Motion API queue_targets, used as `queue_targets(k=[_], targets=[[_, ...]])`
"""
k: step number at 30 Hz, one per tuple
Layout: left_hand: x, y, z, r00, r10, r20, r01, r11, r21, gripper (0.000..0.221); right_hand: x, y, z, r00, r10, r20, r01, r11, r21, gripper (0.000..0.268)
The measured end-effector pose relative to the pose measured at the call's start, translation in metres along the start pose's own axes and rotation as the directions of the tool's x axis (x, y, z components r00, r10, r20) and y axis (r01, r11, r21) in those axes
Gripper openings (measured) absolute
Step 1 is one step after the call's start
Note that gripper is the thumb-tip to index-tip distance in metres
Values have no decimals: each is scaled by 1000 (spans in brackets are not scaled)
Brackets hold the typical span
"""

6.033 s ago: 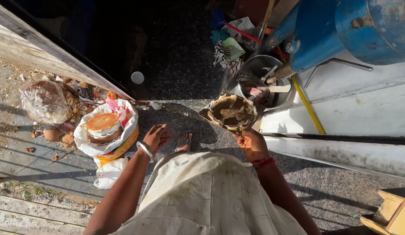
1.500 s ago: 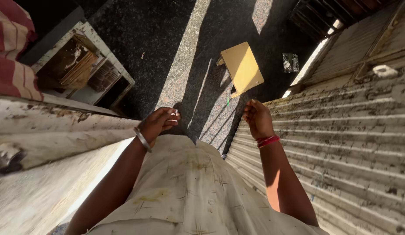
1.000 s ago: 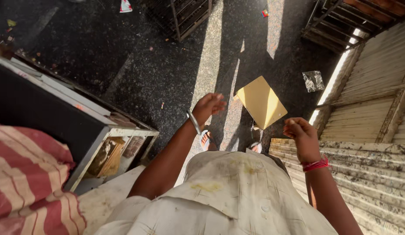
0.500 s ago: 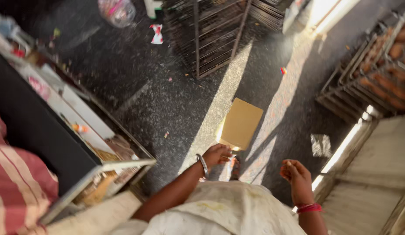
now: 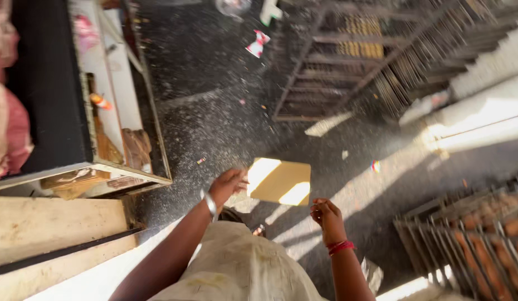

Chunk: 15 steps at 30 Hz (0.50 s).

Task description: The person sweeps the floor of a bakery with a small broom, gathering debris near a plastic bag, and moves several metal bread racks to clean the area beneath them.

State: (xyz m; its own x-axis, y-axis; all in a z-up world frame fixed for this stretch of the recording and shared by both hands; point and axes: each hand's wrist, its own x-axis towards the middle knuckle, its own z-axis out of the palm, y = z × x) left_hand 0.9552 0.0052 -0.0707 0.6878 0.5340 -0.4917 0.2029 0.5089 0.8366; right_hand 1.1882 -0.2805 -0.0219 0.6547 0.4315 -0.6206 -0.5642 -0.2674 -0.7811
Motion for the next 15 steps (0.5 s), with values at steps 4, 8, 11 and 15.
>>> queue_targets(k=[4, 8, 11, 15], targets=[[-1, -28, -36, 972, -160, -169, 138, 981, -136, 34, 48, -21, 40, 994, 27, 106, -19, 997, -80, 18], [22, -10, -96, 979, -171, -114, 147, 970, -194, 33, 75, -33, 88, 989, 53, 141, -31, 988, -154, 21], [37, -1, -66, 981, -157, -117, 140, 980, -141, 32, 71, -54, 111, 984, 141, 109, -90, 923, -374, 32], [48, 26, -73, 995, -22, -102, 4, 984, -178, 35, 78, -74, 128, 967, 94, 236, 23, 892, -451, 31]])
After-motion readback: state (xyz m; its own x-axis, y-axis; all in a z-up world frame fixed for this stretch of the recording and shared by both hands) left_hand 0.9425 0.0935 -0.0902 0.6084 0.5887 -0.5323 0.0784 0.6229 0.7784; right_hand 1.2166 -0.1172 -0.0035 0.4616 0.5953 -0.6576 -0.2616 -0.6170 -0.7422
